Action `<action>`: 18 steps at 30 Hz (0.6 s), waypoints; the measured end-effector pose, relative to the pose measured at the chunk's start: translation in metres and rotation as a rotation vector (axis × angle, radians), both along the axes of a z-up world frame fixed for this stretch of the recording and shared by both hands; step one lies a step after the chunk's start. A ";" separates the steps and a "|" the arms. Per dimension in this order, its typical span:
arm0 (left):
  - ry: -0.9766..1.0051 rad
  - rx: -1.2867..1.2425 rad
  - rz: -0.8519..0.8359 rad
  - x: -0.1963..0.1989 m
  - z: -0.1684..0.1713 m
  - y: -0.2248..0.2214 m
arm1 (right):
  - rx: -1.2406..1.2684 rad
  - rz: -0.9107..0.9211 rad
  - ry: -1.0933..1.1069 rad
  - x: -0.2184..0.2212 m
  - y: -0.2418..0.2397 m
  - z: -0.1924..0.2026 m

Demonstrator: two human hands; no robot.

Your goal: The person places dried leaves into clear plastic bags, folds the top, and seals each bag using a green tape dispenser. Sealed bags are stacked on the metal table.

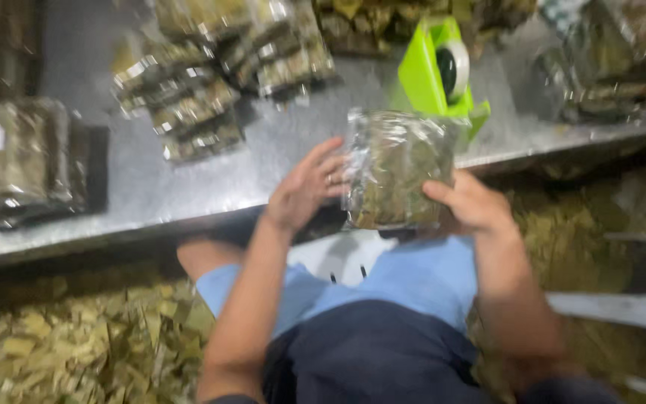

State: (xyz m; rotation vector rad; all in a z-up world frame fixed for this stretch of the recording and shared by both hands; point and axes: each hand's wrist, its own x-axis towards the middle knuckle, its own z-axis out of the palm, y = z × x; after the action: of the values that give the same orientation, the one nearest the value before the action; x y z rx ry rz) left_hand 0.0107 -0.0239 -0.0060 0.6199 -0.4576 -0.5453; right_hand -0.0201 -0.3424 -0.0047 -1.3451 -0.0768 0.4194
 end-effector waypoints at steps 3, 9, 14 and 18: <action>0.074 0.516 0.049 0.001 -0.006 -0.002 | -0.162 0.188 -0.154 0.000 0.001 -0.001; 0.023 0.561 0.299 -0.023 0.004 -0.038 | -0.322 -0.067 -0.114 0.003 -0.019 0.051; 0.086 0.552 0.534 -0.018 0.001 -0.040 | -0.472 -0.432 -0.259 0.075 -0.092 0.068; 0.058 0.555 0.595 0.000 0.015 -0.046 | -0.621 -0.258 -0.232 0.114 -0.097 0.052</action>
State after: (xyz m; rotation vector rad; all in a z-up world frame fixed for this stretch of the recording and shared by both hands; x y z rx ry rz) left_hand 0.0106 -0.0701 0.0094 1.2163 -0.0428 -0.1093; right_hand 0.0938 -0.4391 0.0469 -1.9847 0.0407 0.0591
